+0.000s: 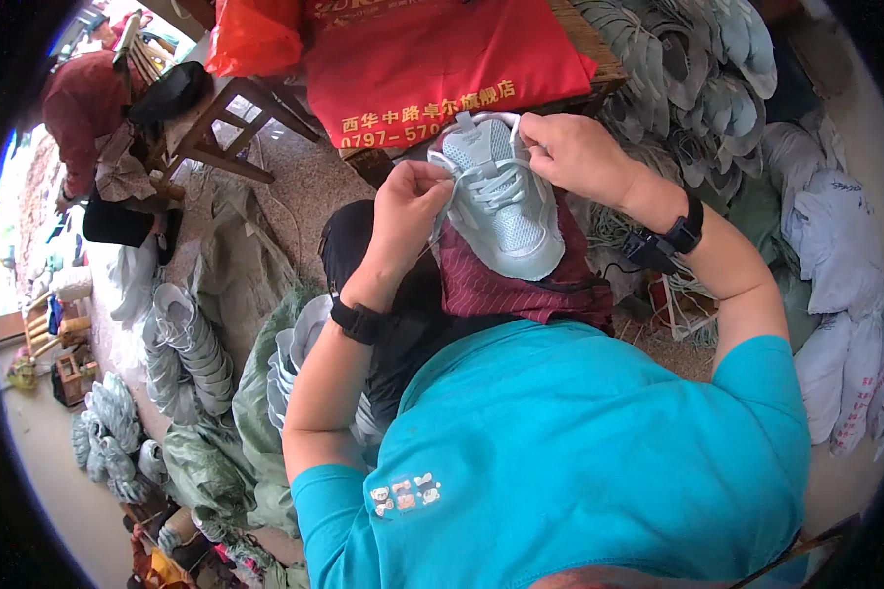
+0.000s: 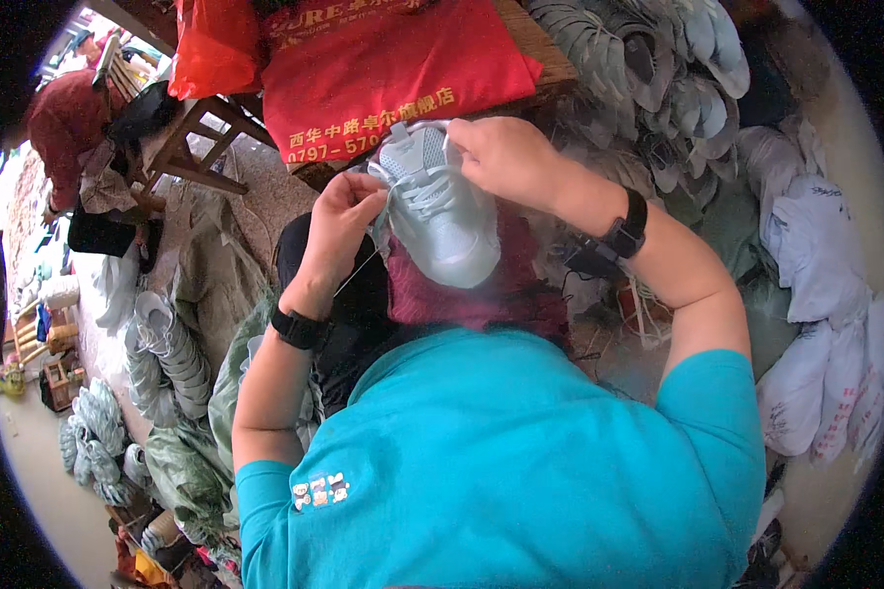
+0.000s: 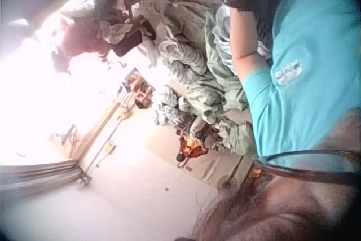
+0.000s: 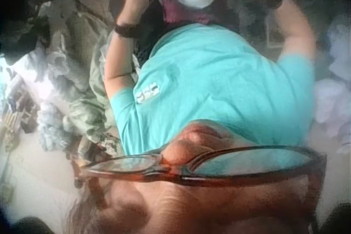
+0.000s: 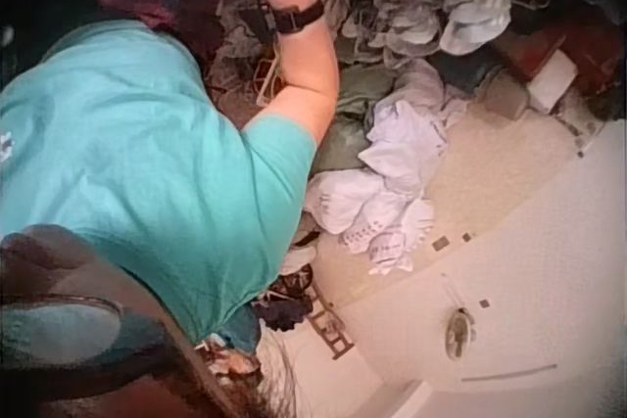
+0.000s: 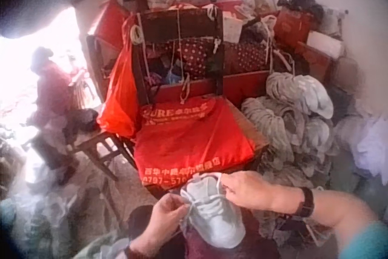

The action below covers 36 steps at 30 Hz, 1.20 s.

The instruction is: The person sits on the floor in a workshop and laces a light-colored sneaker. They pull the laces through the eyelets, tighten them, and tie a knot. The person handles the shoe and laces by hand, working on a single shoe at a time.

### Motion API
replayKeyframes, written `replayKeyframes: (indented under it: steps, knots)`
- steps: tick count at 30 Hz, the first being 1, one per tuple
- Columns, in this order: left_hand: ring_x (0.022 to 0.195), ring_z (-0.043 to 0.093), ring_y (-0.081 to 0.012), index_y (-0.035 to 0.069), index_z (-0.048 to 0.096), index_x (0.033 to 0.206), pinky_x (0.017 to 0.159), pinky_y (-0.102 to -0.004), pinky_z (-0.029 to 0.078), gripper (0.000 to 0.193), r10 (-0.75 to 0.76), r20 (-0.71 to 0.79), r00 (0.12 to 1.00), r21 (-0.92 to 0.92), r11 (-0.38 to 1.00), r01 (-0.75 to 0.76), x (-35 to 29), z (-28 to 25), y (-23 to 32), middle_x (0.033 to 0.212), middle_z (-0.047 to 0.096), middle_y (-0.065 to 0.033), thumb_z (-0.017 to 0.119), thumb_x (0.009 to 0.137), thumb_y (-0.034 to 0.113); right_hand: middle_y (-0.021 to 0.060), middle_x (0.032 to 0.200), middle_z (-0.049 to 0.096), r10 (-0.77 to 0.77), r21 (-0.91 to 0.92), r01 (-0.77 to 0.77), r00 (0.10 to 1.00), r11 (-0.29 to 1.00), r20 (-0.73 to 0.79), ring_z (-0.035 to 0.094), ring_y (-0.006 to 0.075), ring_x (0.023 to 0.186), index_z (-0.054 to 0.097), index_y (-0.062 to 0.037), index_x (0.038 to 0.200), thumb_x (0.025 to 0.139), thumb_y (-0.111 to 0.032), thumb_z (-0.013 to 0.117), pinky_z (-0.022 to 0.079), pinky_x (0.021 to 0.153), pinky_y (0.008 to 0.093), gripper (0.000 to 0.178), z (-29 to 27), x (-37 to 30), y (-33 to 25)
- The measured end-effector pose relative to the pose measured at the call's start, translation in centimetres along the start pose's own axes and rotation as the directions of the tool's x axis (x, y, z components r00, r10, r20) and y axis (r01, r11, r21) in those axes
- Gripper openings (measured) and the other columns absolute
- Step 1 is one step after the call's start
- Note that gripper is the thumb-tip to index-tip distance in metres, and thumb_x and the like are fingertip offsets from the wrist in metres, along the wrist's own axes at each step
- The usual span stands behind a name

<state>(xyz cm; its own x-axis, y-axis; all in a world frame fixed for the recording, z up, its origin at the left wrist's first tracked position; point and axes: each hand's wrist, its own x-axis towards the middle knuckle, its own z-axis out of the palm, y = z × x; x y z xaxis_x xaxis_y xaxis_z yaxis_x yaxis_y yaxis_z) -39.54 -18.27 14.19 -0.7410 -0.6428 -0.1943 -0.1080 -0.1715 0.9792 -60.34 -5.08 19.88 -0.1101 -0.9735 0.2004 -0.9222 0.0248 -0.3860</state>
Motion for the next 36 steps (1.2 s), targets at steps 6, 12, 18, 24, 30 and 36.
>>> replayKeyframes:
  steps: [6,12,18,24,30,36]
  knots:
    - [0.068,0.061,-0.0189,0.002,0.053,0.102,0.061,-0.0310,0.048,0.026,0.253,0.070,0.965,0.634,0.735,-0.238,0.9,0.9,2.9,0.076,0.060,-0.0087,0.065,0.079,0.002,0.0094,0.069,0.059,-0.233,-0.401,0.256,0.967,0.880,0.107,0.062,0.0312,0.071,0.053,-0.0046,0.082,0.074,-0.009,0.058,0.050,0.064,0.0417,0.011,0.3,0.8,-1.9]
    - [0.078,0.062,-0.0312,0.003,0.057,0.106,0.071,-0.0388,0.051,0.031,0.113,0.296,0.949,0.636,0.718,-0.284,1.6,-0.5,5.2,0.084,0.060,-0.0140,0.067,0.077,0.005,0.0099,0.088,0.059,-0.371,-0.313,0.393,0.919,0.865,0.131,0.060,0.0298,0.088,0.054,-0.0042,0.087,0.070,-0.005,0.064,0.050,0.077,0.0407,0.019,-0.9,2.4,-1.2]
    - [0.091,0.057,-0.0293,0.005,0.061,0.101,0.082,-0.0370,0.049,0.030,0.372,0.638,0.674,0.604,0.302,-0.738,3.0,-3.2,5.9,0.099,0.054,-0.0110,0.072,0.073,0.008,0.0088,0.096,0.054,-0.422,0.053,0.444,0.798,0.894,0.431,0.056,0.0313,0.097,0.055,-0.0039,0.093,0.073,-0.005,0.070,0.047,0.083,0.0419,0.025,-4.0,5.3,1.5]
    - [0.083,0.059,-0.0307,0.003,0.064,0.091,0.074,-0.0385,0.049,0.017,0.329,0.527,0.783,0.543,0.578,-0.609,3.3,-3.2,3.7,0.089,0.056,-0.0128,0.068,0.082,0.016,0.0111,0.098,0.051,-0.374,-0.037,0.454,0.774,0.890,0.510,0.059,0.0320,0.087,0.053,-0.0042,0.096,0.076,-0.013,0.071,0.050,0.074,0.0418,0.028,-3.7,4.8,2.8]
    - [0.081,0.052,-0.0174,-0.001,0.064,0.084,0.073,-0.0293,0.043,0.019,0.229,0.360,0.904,0.489,0.779,-0.392,3.5,-2.0,1.8,0.087,0.051,-0.0058,0.064,0.089,0.017,0.0141,0.094,0.049,-0.346,-0.028,0.410,0.802,0.912,0.487,0.059,0.0337,0.084,0.052,-0.0016,0.092,0.085,-0.019,0.065,0.049,0.072,0.0443,0.023,-2.8,3.5,3.4]
    - [0.084,0.050,-0.0089,0.003,0.065,0.083,0.072,-0.0243,0.040,0.019,0.074,0.021,0.997,0.063,0.995,-0.075,1.9,0.4,0.0,0.087,0.055,0.0010,0.063,0.091,0.020,0.0054,0.092,0.047,-0.178,0.367,0.057,0.935,0.929,0.306,0.054,0.0180,0.085,0.061,-0.0023,0.084,0.088,-0.019,0.063,0.044,0.076,0.0300,0.017,-0.9,3.2,3.7]
